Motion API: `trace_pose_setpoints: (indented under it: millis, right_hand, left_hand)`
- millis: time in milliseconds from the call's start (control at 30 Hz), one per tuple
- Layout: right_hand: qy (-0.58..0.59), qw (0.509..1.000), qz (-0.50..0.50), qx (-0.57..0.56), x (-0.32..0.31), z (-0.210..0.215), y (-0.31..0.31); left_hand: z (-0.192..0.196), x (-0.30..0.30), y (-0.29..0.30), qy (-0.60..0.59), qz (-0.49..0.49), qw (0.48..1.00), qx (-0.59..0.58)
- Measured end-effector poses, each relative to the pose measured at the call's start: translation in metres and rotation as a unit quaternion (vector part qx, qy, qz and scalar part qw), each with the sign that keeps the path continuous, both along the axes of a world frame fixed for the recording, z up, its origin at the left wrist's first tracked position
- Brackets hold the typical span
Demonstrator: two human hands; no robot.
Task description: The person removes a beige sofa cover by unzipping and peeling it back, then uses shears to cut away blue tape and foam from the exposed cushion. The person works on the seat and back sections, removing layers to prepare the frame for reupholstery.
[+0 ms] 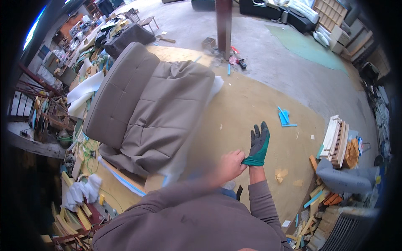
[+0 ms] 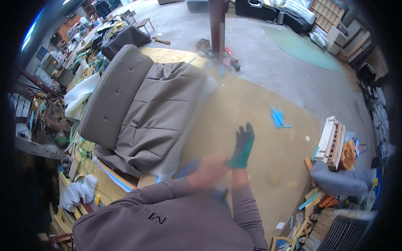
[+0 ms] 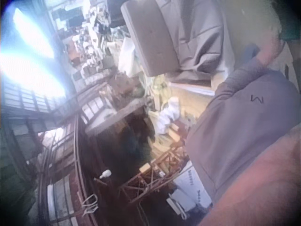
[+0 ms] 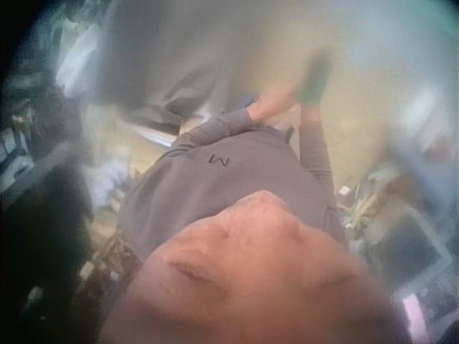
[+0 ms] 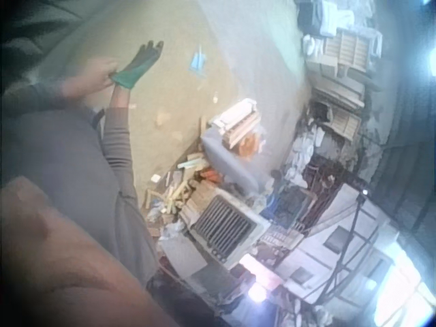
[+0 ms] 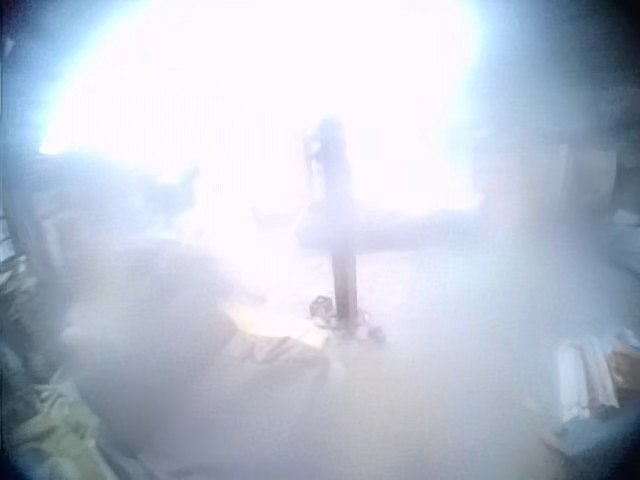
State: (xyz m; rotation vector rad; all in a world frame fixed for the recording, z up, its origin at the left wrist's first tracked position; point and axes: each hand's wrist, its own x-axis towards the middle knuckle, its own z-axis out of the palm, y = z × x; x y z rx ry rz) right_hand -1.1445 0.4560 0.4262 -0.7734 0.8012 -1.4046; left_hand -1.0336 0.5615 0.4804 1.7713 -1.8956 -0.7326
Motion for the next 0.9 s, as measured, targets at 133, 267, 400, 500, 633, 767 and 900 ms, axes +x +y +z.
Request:
trace_pose_setpoints:
  millis: [133,267,400,500,633,767,900]
  right_hand:
    - [0.018,0.995,0.055,-0.087,0.028,0.028,-0.079]
    - [-0.100,0.985,0.132,-0.050,0.048,0.042,-0.178]
    - [-0.311,0.936,0.163,0.016,0.061,0.065,-0.283]
    - [-0.342,0.918,0.198,-0.021,0.077,0.078,-0.344]
    - [-0.368,0.889,0.273,-0.007,0.101,0.074,-0.420]
    - [-0.174,0.958,0.208,0.088,0.126,0.039,-0.498]
    - [0.174,0.948,0.242,0.107,0.163,-0.020,-0.546]
  left_hand:
    - [-0.015,0.009,-0.080,0.175,0.037,0.979,0.097]
    - [-0.028,0.014,-0.176,0.323,0.061,0.938,0.108]
    - [-0.004,0.048,-0.278,0.253,-0.024,0.964,0.082]
    - [0.028,0.075,-0.340,0.158,-0.087,0.974,0.137]
    - [0.037,0.090,-0.396,0.099,-0.136,0.981,0.100]
    - [0.008,0.104,-0.446,0.102,-0.147,0.983,0.035]
    - [-0.013,0.133,-0.506,0.118,-0.095,0.987,0.051]
